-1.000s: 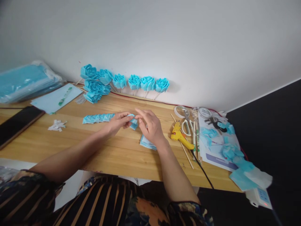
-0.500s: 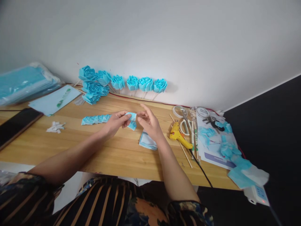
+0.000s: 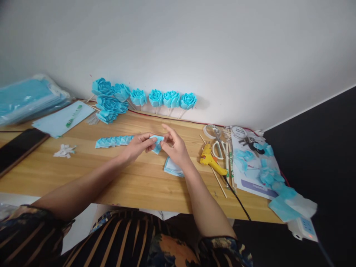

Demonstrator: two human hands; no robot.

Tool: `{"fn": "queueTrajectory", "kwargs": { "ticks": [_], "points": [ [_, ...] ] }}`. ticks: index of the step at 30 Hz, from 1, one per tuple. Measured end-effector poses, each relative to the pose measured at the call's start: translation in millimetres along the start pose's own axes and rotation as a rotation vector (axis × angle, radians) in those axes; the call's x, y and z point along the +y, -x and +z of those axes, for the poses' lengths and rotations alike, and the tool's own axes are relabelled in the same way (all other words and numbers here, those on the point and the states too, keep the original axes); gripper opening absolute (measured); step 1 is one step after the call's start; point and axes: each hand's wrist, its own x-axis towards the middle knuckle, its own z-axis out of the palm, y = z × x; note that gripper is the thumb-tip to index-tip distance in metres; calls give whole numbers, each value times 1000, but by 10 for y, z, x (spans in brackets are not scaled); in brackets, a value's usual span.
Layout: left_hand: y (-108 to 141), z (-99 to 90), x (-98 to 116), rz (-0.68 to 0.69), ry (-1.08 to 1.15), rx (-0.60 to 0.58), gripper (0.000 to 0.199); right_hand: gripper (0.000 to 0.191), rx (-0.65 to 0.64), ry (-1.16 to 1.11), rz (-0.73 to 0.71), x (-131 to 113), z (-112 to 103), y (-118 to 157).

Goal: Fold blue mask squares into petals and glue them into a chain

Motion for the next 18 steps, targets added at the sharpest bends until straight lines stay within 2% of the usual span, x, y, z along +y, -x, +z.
{"fn": "queueTrajectory", "kwargs": {
  "ticks": [4, 10, 18],
  "points": [
    [4, -7, 9, 20, -27, 1, 36, 59, 40, -8, 6, -12, 1, -10],
    [-5, -1, -22, 82, -202, 55, 29, 59, 44, 3, -3, -15, 14, -16],
    [-22, -16, -51, 41, -120, 66, 30, 60, 5, 2, -14, -16, 20, -6]
  ]
}}
